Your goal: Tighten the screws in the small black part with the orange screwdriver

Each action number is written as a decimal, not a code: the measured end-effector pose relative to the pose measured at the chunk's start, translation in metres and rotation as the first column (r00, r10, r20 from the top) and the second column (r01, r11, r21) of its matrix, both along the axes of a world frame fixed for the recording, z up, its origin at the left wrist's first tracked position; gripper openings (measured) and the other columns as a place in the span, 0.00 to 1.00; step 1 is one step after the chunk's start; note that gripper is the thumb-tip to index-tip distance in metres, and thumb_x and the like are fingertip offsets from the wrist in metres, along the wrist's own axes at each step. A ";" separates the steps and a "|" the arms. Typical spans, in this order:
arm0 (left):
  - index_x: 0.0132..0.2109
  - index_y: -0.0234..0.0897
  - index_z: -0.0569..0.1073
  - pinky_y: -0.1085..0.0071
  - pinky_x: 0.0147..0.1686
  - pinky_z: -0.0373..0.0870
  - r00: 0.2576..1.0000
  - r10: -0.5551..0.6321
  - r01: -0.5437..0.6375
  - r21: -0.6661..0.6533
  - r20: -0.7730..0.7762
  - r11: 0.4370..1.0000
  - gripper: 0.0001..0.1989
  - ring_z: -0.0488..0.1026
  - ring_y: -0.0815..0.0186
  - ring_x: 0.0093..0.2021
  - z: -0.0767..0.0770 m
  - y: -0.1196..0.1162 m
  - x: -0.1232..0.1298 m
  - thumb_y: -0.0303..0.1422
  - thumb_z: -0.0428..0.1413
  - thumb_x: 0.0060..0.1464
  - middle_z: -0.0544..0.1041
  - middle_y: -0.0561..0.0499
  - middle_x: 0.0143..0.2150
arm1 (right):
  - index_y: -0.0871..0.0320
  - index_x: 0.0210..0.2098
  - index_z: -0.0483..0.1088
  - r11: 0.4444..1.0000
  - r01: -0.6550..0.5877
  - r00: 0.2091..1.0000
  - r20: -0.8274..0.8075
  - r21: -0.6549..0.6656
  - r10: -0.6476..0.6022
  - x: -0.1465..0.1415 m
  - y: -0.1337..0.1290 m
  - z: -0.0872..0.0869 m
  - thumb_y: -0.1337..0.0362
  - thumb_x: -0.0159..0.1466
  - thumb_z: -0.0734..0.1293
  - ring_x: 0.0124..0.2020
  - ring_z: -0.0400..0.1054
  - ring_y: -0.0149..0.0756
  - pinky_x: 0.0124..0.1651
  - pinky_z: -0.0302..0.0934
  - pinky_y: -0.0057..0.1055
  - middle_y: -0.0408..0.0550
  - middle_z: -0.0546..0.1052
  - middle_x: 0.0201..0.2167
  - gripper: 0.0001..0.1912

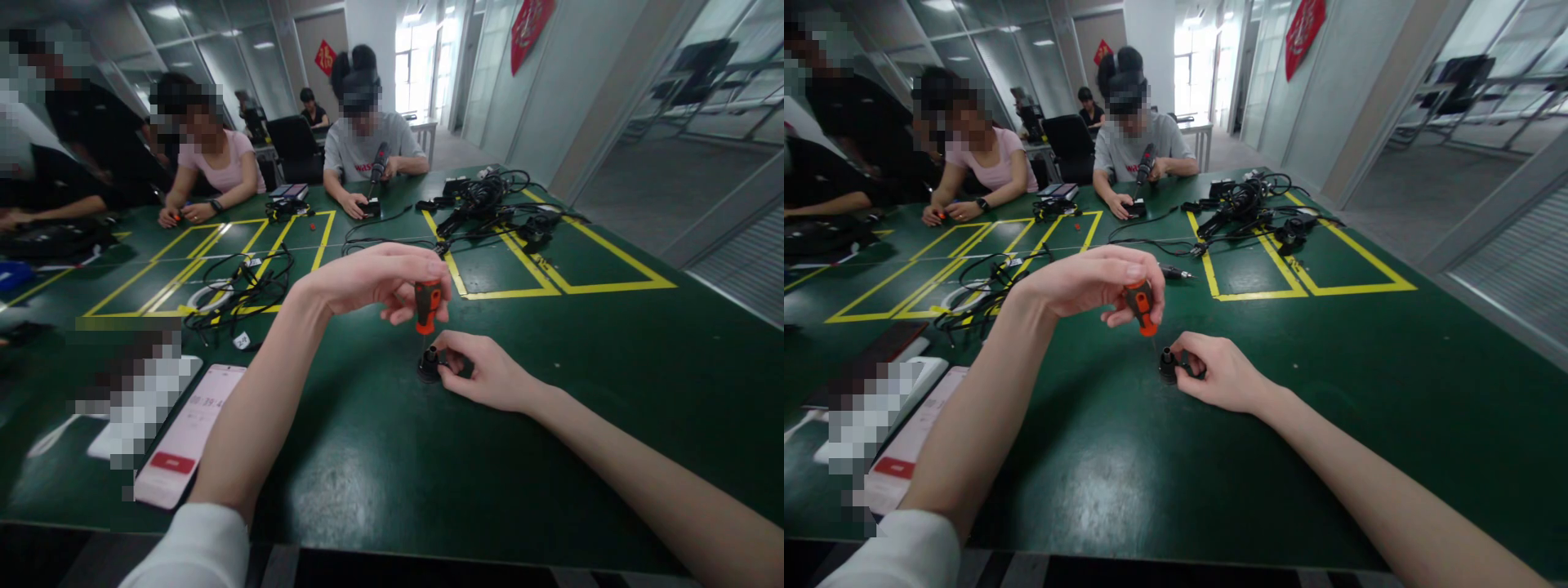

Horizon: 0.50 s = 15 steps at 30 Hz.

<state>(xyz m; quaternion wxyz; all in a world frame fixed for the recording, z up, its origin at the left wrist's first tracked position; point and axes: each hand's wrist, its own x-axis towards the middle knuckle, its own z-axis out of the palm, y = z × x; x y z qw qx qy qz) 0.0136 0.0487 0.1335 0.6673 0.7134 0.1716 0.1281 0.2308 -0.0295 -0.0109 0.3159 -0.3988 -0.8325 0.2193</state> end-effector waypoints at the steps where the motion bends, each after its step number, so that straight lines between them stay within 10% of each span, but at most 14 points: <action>1: 0.39 0.31 0.77 0.78 0.20 0.63 1.000 0.013 -0.013 0.011 0.001 1.000 0.19 0.72 0.72 0.24 0.001 -0.001 0.000 0.45 0.67 0.55 0.82 0.46 0.33 | 0.59 0.39 0.72 1.000 0.000 1.000 0.000 0.003 0.000 0.000 0.000 0.000 0.66 0.63 0.64 0.24 0.67 0.32 0.28 0.62 0.28 0.43 0.73 0.27 0.07; 15: 0.37 0.33 0.72 0.76 0.23 0.70 1.000 -0.006 0.007 -0.028 0.021 1.000 0.25 0.74 0.71 0.26 -0.002 0.002 0.000 0.50 0.70 0.51 0.84 0.42 0.38 | 0.59 0.40 0.72 1.000 0.008 1.000 0.006 -0.005 -0.008 0.000 0.000 0.000 0.66 0.62 0.64 0.24 0.67 0.32 0.29 0.61 0.28 0.42 0.72 0.26 0.07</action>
